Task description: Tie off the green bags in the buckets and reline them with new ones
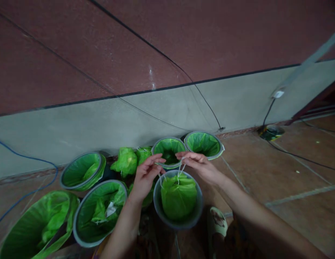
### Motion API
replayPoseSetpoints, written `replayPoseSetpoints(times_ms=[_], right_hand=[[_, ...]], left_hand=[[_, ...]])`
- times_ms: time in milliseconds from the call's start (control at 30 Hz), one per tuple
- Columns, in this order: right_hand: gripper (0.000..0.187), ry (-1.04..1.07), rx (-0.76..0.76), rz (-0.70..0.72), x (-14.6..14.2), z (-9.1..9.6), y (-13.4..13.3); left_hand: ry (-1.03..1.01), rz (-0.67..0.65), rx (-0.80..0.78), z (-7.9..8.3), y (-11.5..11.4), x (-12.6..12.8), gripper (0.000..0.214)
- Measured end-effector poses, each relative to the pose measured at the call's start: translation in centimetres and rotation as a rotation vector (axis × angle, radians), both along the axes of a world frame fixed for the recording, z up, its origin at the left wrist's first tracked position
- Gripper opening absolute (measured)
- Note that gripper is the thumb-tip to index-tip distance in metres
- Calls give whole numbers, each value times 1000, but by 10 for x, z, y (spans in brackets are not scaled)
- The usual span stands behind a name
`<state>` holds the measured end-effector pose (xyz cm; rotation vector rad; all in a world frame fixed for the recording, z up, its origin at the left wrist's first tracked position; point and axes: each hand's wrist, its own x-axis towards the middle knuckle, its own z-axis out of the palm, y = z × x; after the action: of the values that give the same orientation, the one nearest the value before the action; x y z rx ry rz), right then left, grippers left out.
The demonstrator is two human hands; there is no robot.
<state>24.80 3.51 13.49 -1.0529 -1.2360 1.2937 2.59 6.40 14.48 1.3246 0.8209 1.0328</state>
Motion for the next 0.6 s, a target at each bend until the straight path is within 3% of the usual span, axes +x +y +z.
replayPoseSetpoints(times_ms=[100, 267, 367, 500, 600], right_hand=[[25, 202, -105, 31, -19, -10, 3], [34, 172, -223, 239, -47, -41, 0], [36, 216, -334, 278, -54, -48, -5], [33, 272, -380, 202, -51, -44, -4], [35, 238, -410, 77, -45, -42, 3]], left_hand=[[53, -52, 44, -2, -6, 15, 37], [340, -4, 213, -11, -8, 24, 39], [476, 36, 266, -11, -5, 27, 37], [486, 147, 342, 6, -13, 27, 33], [360, 213, 397, 33, -48, 13, 24]])
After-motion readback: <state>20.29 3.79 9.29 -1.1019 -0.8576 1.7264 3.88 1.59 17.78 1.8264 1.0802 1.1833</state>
